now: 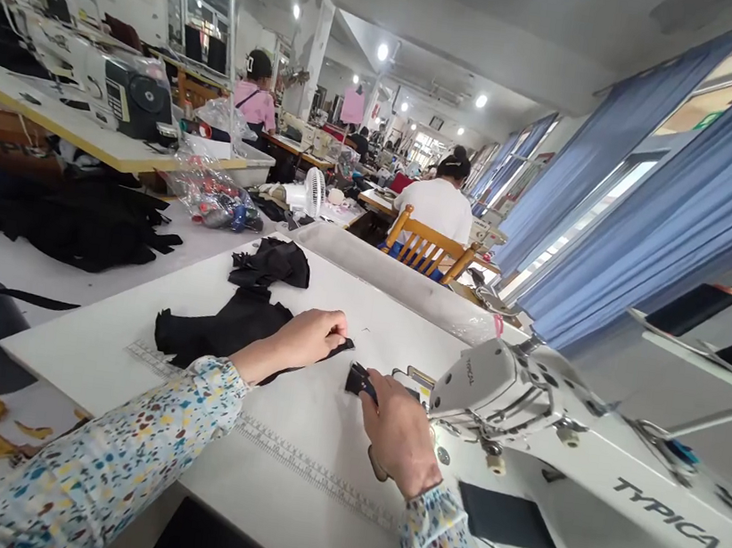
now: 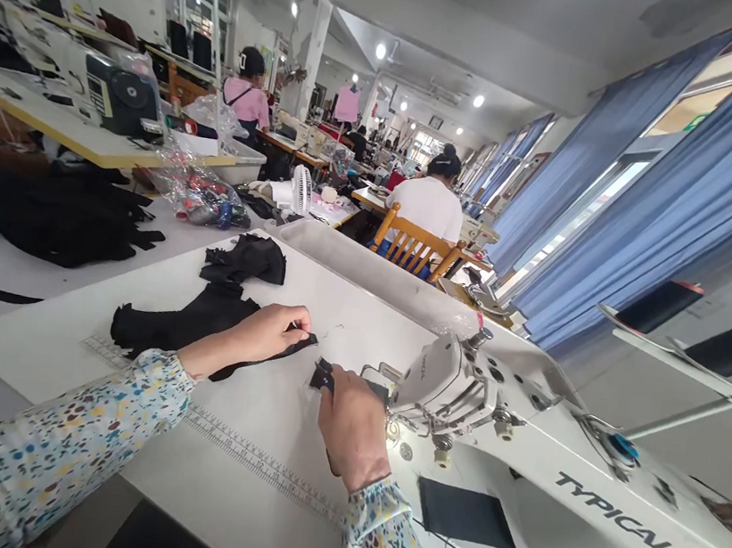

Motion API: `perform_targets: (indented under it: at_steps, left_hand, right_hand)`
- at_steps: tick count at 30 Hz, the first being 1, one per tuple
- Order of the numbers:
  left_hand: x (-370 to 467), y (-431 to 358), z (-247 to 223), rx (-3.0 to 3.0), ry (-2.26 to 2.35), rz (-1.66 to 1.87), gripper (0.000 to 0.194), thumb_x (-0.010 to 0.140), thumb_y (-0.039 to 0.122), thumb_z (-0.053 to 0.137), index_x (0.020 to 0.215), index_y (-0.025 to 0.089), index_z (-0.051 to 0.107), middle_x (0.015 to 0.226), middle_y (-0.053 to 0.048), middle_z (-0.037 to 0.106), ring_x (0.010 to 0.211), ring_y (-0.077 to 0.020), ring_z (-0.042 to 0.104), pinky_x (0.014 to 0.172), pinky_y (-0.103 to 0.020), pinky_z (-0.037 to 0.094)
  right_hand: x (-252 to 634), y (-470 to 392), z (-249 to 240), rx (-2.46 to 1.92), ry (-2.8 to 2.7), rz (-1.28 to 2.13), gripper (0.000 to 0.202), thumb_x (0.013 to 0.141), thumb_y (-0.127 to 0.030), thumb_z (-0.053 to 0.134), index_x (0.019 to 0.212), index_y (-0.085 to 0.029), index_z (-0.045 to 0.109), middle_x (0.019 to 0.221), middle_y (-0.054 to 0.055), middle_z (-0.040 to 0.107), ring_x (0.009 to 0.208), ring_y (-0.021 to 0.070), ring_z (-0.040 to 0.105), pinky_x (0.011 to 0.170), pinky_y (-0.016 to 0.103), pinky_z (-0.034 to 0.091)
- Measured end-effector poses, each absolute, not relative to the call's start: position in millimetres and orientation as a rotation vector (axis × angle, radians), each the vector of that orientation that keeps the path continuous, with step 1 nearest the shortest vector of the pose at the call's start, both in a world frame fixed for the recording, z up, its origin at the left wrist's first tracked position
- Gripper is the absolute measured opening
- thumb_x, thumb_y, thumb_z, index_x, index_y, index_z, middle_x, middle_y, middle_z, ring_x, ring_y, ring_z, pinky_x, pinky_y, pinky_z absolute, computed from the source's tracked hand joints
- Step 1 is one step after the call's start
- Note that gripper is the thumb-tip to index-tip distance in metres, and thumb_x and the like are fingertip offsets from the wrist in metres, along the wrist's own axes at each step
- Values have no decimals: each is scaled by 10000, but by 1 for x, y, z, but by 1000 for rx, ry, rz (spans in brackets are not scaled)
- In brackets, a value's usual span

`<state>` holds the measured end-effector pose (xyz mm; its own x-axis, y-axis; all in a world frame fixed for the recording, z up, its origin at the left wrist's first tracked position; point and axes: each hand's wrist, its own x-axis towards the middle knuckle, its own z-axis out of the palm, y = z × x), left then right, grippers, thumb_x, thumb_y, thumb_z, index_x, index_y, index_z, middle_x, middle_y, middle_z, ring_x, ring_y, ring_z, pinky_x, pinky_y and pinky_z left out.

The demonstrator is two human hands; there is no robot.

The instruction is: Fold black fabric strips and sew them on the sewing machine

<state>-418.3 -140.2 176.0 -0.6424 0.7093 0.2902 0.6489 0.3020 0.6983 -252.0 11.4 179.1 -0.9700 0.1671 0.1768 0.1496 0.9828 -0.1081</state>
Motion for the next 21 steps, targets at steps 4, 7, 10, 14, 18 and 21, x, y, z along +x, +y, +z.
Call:
perform_targets:
  at_steps: [4, 7, 10, 14, 18, 21]
  left_hand:
    - [-404, -153, 193, 1264, 2343, 1375, 139, 889, 304, 565, 848, 192, 635, 794, -10, 658, 701, -170, 578, 647, -263, 421]
    - [-379, -170, 208, 1240, 2233, 1396, 169, 888, 343, 578, 863, 188, 641, 733, 11, 621, 642, -149, 554, 591, -242, 406]
    - [-341, -181, 217, 1168, 2117, 1401, 173, 898, 360, 594, 869, 195, 634, 622, 49, 524, 545, -123, 468, 523, -230, 339]
    - [-281, -169, 212, 1209, 2105, 1488, 101, 907, 291, 599, 861, 206, 630, 758, 26, 579, 573, -109, 447, 556, -245, 354]
    - [-227, -147, 193, 1288, 1946, 1537, 80, 927, 276, 590, 898, 225, 645, 875, -9, 605, 652, -135, 492, 599, -266, 397]
    - [-196, -138, 181, 1076, 1769, 1550, 171, 951, 389, 618, 1064, 266, 654, 691, 27, 491, 607, -148, 443, 561, -269, 368]
  right_hand:
    - [-248, 5, 186, -180, -2928, 239, 259, 988, -181, 469, 1186, -203, 635, 977, 65, 700, 899, 218, 657, 712, 293, 438]
    - [-224, 6, 182, -108, -2950, 311, 294, 968, -179, 500, 1222, -210, 644, 1020, 73, 683, 924, 236, 651, 745, 327, 476]
    - [-189, 8, 179, -104, -2931, 454, 329, 928, -222, 597, 1251, -227, 659, 1113, 94, 649, 1054, 279, 617, 900, 408, 493]
    - [-139, 0, 189, -212, -2626, 1146, 305, 981, -428, 594, 1247, -286, 643, 1229, 53, 623, 1176, 247, 564, 1026, 382, 445]
    - [-95, -8, 185, -346, -2183, 1712, 199, 973, -430, 619, 972, -235, 659, 937, 1, 648, 934, 185, 584, 882, 301, 448]
    - [-53, -3, 167, -502, -1722, 1993, 181, 931, -384, 676, 864, -218, 649, 830, -16, 605, 846, 160, 544, 831, 279, 435]
